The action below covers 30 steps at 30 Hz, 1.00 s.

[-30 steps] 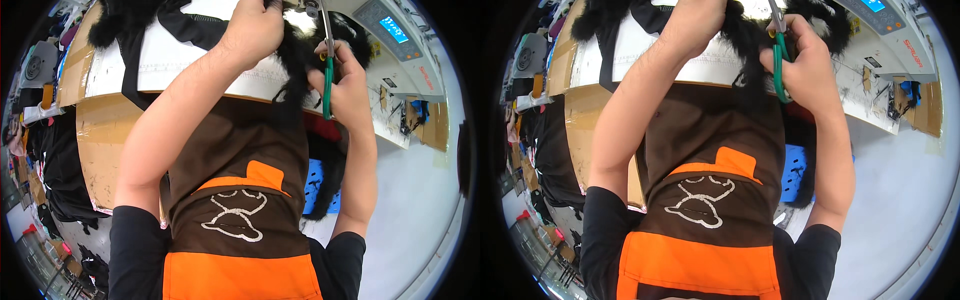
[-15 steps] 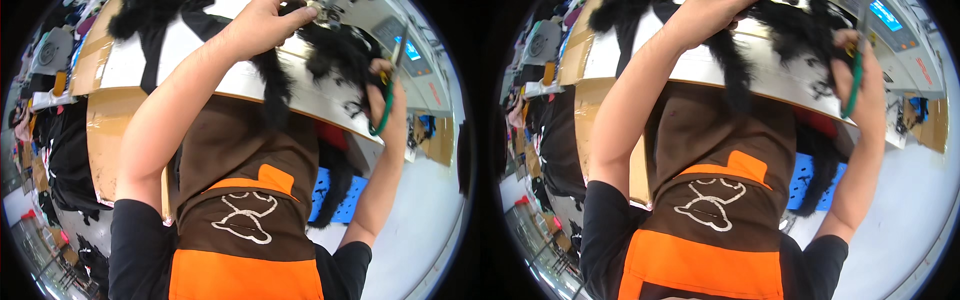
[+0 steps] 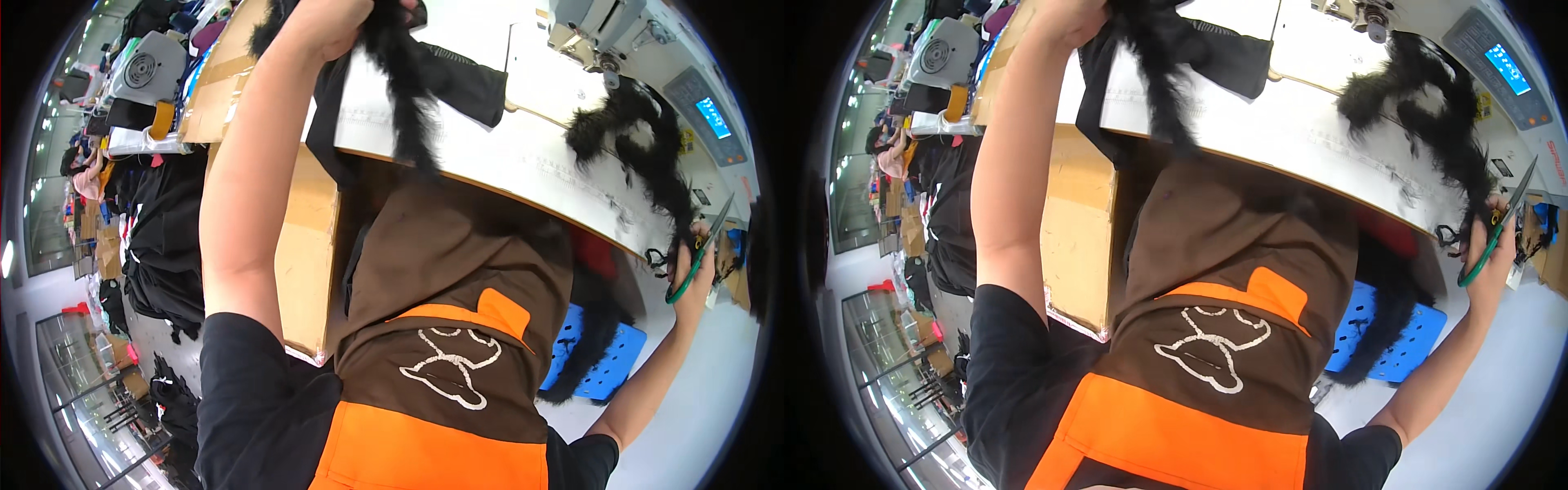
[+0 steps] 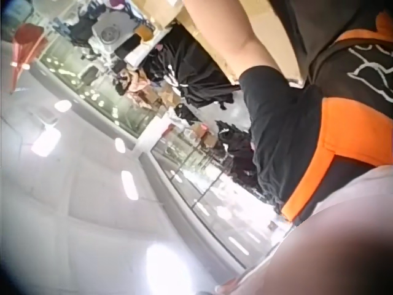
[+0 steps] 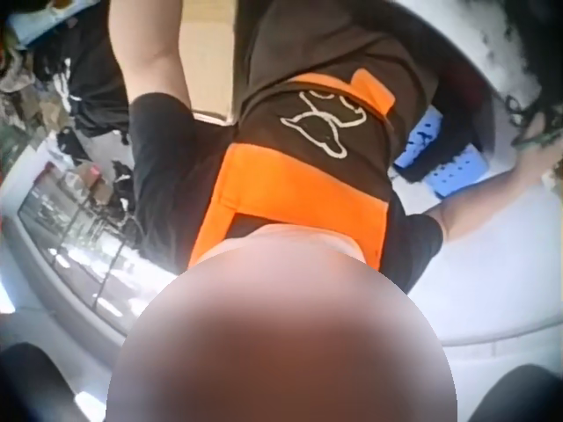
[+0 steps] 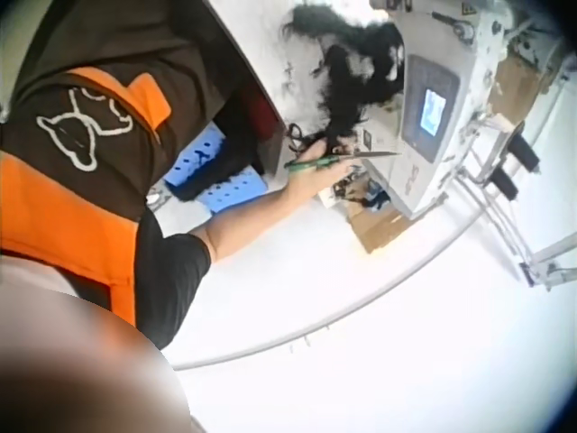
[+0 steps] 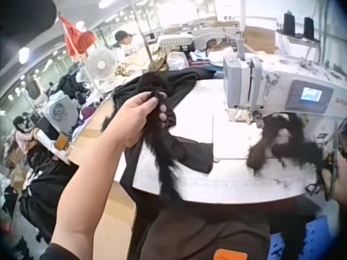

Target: Sewing faux fur trim onto black fabric using an industrial sewing machine and trimming it with scissors.

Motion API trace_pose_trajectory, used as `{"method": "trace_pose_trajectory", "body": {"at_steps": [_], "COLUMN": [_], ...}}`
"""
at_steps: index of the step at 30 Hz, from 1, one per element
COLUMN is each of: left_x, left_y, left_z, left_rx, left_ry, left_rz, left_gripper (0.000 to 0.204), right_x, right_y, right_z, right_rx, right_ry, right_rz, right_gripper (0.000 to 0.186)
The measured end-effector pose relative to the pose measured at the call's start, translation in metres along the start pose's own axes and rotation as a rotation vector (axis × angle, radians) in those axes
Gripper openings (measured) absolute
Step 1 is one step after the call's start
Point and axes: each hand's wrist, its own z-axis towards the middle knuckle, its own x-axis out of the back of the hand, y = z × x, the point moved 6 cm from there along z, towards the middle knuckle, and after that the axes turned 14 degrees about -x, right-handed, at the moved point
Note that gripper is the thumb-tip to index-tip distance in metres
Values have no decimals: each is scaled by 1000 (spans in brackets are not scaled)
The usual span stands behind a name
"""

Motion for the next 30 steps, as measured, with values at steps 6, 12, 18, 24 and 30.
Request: {"method": "trace_pose_trajectory", "body": {"at_steps": [6,12,18,24,30], "left_x": [-2,-28,-63,-84,-110], "left_y": [3,-24,-33,-38,-38], "left_z": [-21,-46,-51,-64,-80], "left_rx": [-150,-46,-90,-31,-19], "left_ry": [-109,-265,-368,-413,-476], "left_rz": [274,395,355,360,313], "left_gripper": [31,31,29,28,30], "right_x": [24,40,75,114,121], "right_y": [-6,5,18,40,52], "right_z": [-23,-39,-44,-13,6], "right_rx": [31,-233,-307,-202,-240], "right_ry": [116,114,223,468,460], "right_rz": [-82,132,288,381,-26], "right_gripper": [31,32,34,31,49]}}
